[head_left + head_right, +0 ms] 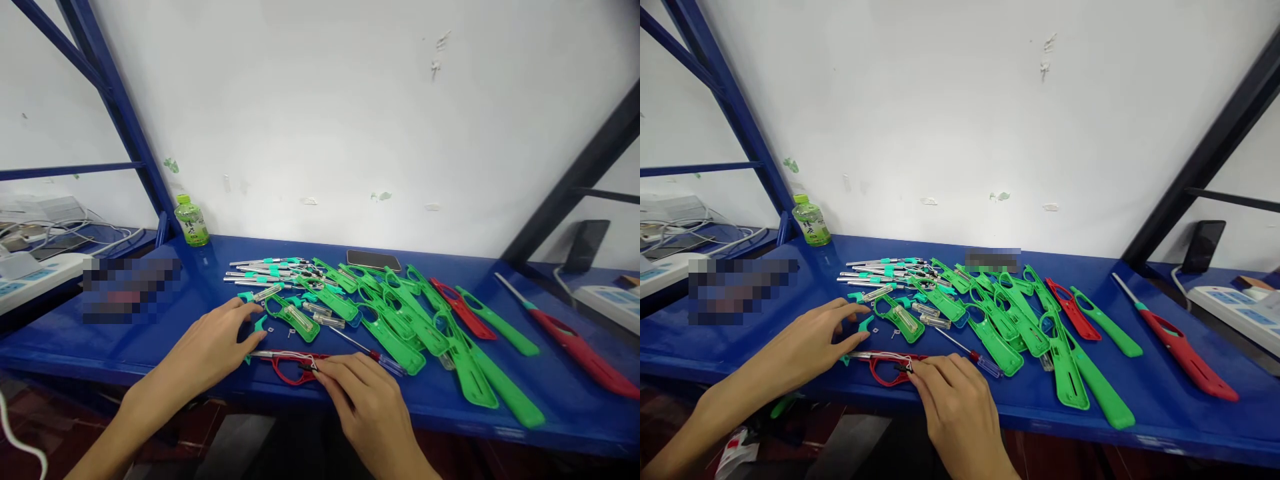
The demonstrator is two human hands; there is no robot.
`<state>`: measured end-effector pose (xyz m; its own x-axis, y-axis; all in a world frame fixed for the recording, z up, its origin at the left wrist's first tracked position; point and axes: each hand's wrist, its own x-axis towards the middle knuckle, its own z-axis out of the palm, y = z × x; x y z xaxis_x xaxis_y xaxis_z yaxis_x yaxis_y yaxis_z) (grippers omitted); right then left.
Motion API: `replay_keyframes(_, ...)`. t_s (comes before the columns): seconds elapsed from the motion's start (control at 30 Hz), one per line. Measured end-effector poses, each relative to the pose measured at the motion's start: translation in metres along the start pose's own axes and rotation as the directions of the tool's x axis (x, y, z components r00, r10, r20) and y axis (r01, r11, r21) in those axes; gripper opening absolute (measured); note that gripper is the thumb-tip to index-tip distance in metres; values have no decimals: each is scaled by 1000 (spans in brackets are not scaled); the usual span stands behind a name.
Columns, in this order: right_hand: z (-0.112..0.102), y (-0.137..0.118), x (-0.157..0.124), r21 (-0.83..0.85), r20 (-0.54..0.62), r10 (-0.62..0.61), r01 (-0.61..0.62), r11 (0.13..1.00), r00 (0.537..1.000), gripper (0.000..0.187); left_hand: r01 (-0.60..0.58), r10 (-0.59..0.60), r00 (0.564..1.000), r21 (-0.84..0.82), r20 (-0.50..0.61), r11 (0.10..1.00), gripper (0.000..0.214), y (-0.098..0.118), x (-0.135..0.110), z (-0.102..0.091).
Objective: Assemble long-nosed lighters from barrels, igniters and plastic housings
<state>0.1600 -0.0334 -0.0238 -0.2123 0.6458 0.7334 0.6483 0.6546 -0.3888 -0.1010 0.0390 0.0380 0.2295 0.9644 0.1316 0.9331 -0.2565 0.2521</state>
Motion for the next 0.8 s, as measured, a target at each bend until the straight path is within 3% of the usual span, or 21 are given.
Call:
replay_keyframes(0.27, -1, 1, -2, 18, 21, 14, -15, 1000, 1000, 19, -1, -5, 996, -81, -84, 997, 40, -4, 4, 1)
replay_keyframes(0.4, -1, 0, -2, 26, 27, 28, -28, 999, 999, 17, -25, -23, 991, -363, -128, 931, 51, 8, -3, -9)
replay_keyframes(0.5, -1, 0, -2, 25, 29, 32, -33, 999, 999, 16, -9, -41, 996, -572, -76, 820, 63, 15, -6, -12)
replay_keyframes(0.63, 0, 1, -3, 17, 30, 26, -27, 1000, 999, 17, 62, 35, 993, -743, 114, 667, 66, 15, -7, -11)
replay_keyframes(0.7, 0, 2, -4, 10, 24, 21, -21, 1000, 999, 17, 94, 119, 976, -849, 182, 520, 59, 12, -7, -8)
replay_keyframes(0.8, 0, 1, -4, 3, 25, 19, -20, 1000, 999, 16, 145, 218, 956, -963, 195, 229, 50, 8, -9, -2)
